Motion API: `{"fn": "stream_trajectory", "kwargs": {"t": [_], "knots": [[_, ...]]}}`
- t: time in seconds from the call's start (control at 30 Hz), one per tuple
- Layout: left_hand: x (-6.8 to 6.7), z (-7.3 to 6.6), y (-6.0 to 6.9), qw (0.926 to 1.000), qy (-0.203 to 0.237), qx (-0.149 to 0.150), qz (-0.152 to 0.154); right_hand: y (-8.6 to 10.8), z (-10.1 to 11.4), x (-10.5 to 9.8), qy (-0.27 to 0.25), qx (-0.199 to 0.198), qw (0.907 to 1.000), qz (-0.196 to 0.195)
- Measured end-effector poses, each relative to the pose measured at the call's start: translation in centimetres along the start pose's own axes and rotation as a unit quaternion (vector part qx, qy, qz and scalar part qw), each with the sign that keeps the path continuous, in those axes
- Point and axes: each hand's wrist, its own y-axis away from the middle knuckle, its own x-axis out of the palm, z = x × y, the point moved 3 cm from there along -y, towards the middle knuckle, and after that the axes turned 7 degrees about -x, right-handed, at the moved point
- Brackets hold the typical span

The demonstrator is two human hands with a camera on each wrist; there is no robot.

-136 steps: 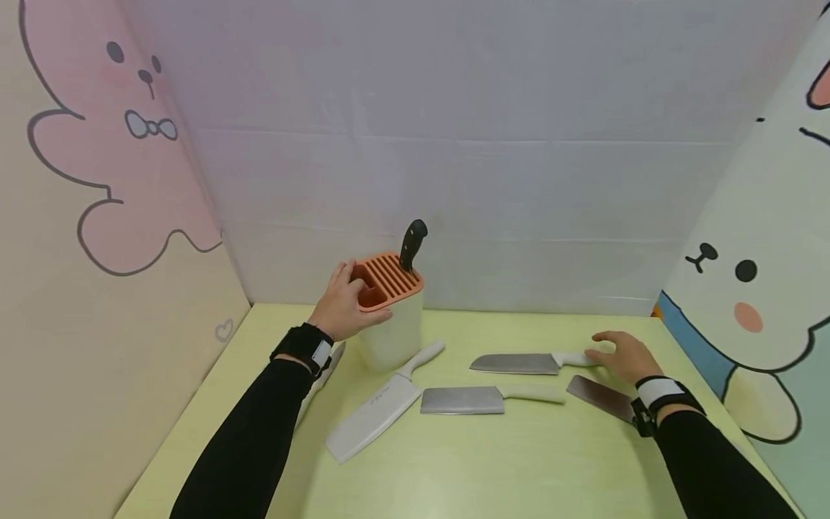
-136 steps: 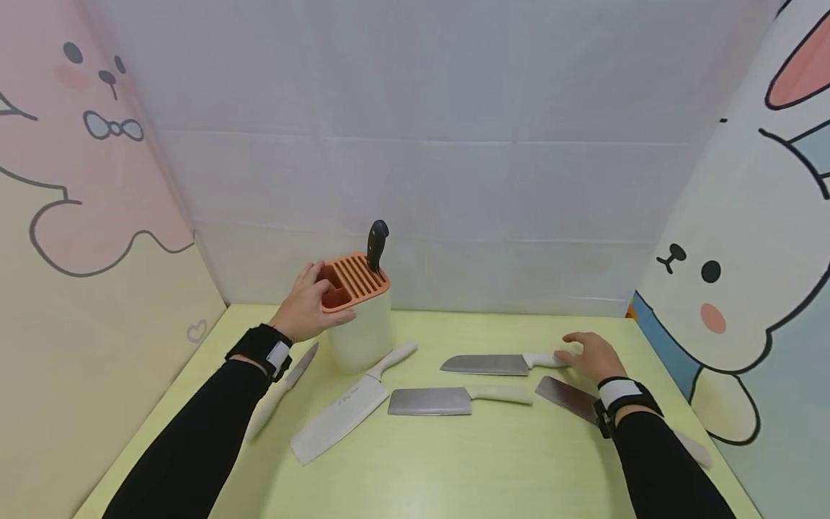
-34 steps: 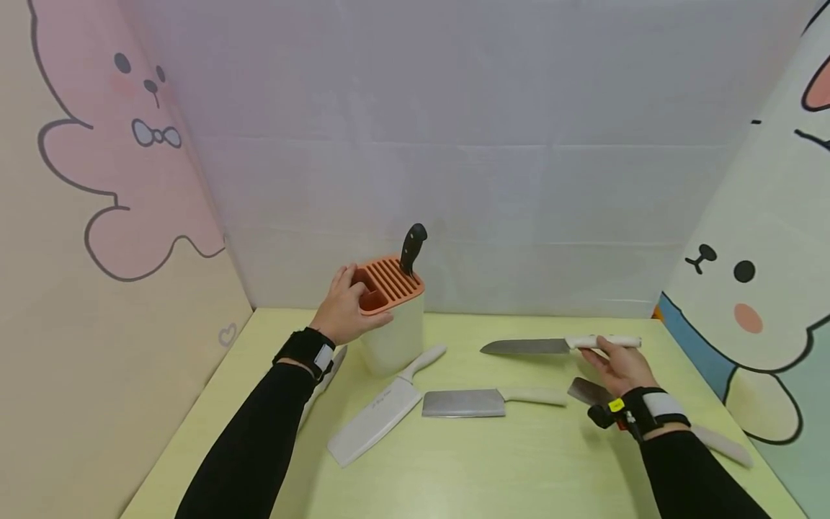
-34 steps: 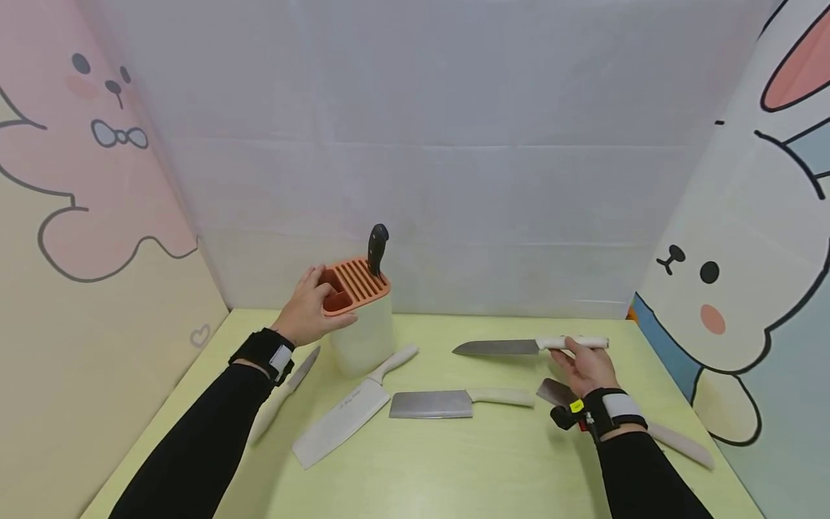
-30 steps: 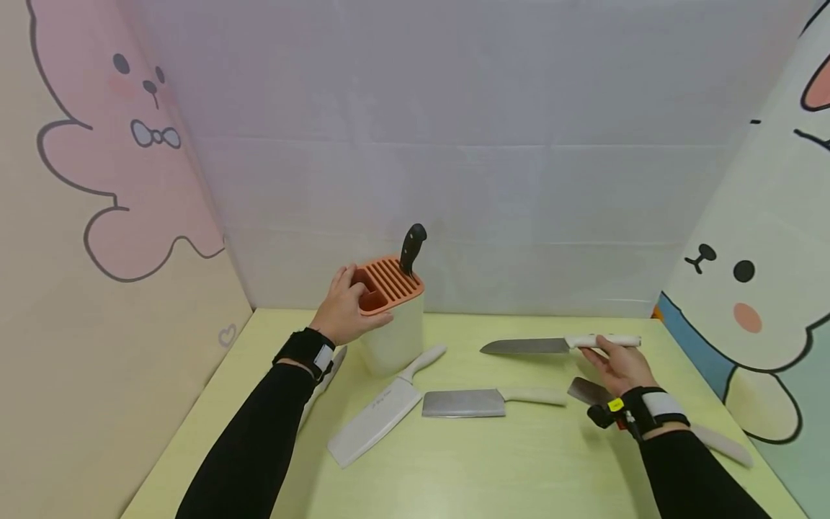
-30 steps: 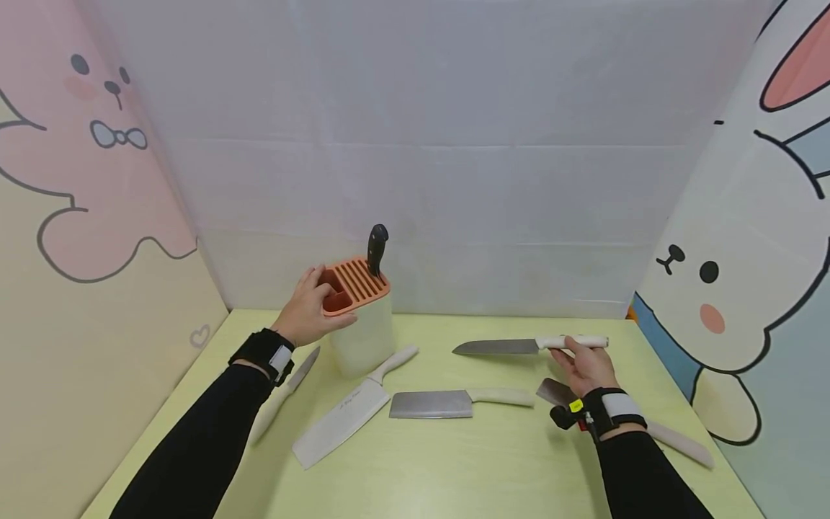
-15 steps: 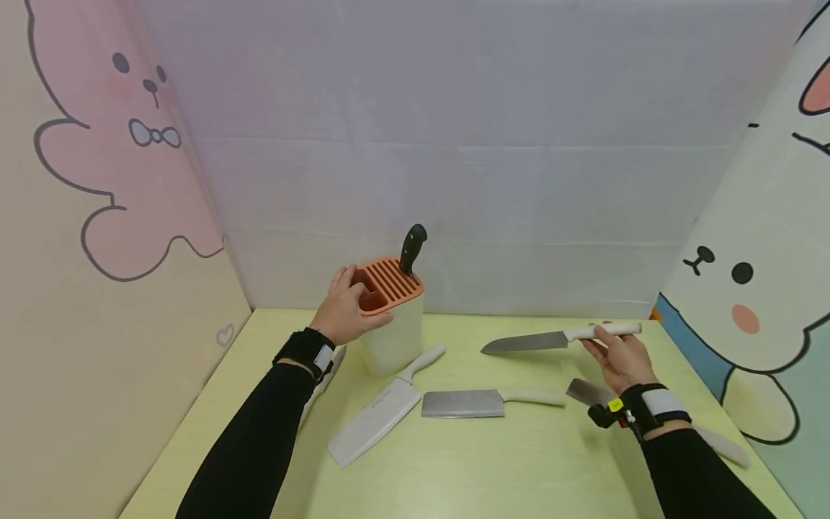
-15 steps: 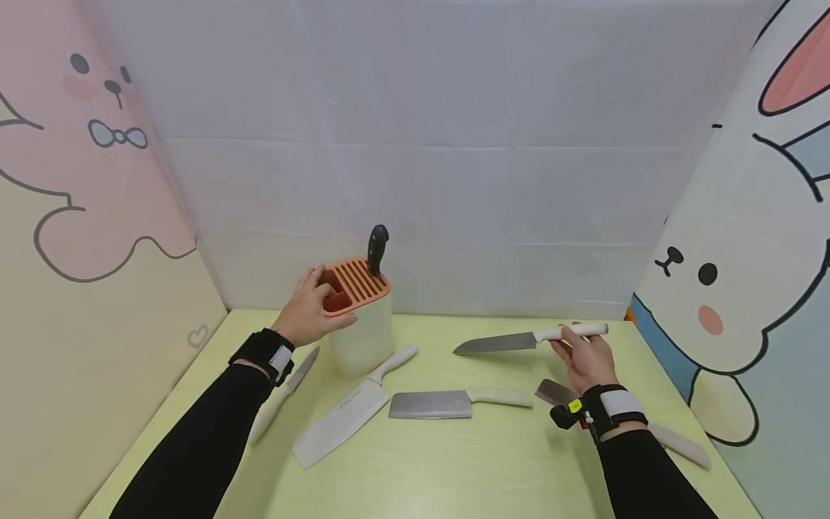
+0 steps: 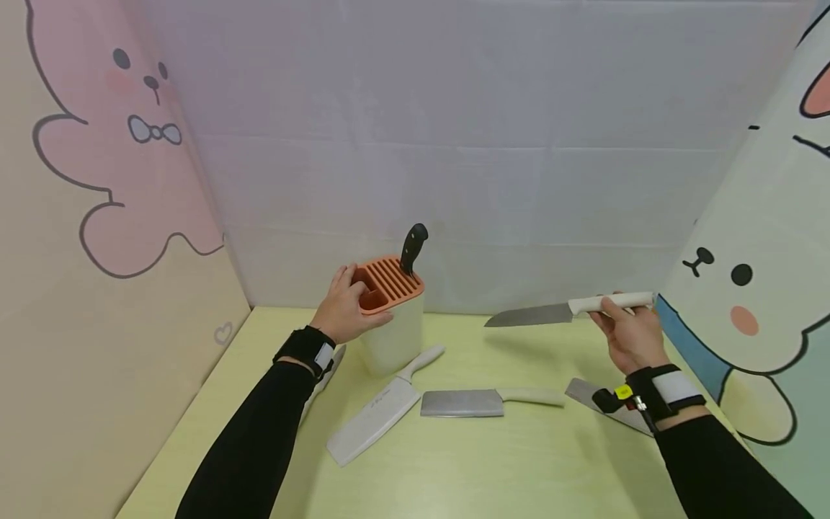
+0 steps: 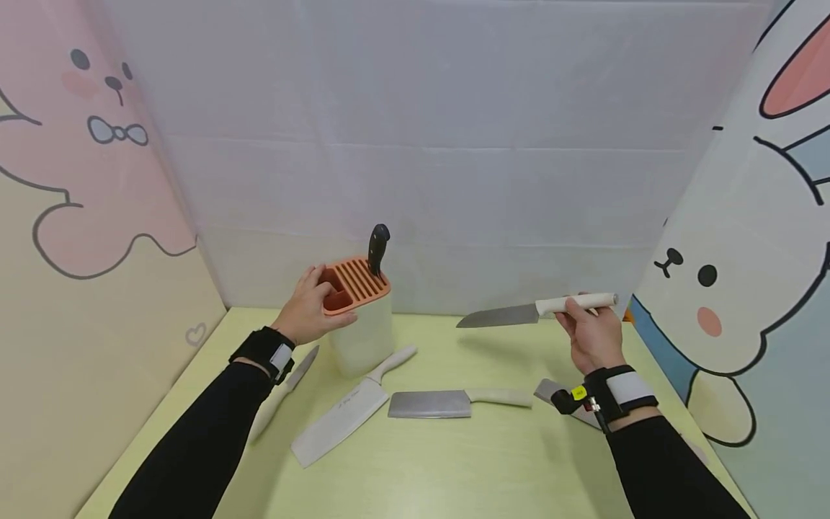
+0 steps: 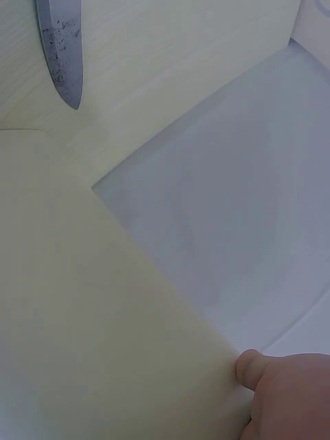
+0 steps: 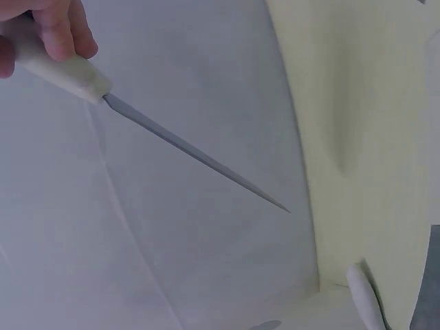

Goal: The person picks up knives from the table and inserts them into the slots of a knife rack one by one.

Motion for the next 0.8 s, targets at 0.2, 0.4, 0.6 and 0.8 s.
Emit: {"fn": "stream_trajectory", "kwargs": {"t": [0.2,0.4,0.6,0.8], "knots": [[-0.1,0.0,-0.1,1.0000,0.007,0.005,-0.001,-0.2,3.1,3.0,0.030,-0.041,0.9979,0.039],[0.0,0.0,0.0,1.0000,0.005,0.001,-0.001,0.2,5.3,6.1,0.065,-0.074,0.9917,0.083],[0.0,-0.2,0.2,1.0000,0.005,0.000,0.002,0.9,6.8,8.4,0.101,-0.099,0.9838,0.110],[0.1,0.1,0.0,1.0000,0.004,0.001,0.002,1.4,8.1,10.4,0.105,-0.123,0.9779,0.132]]}}
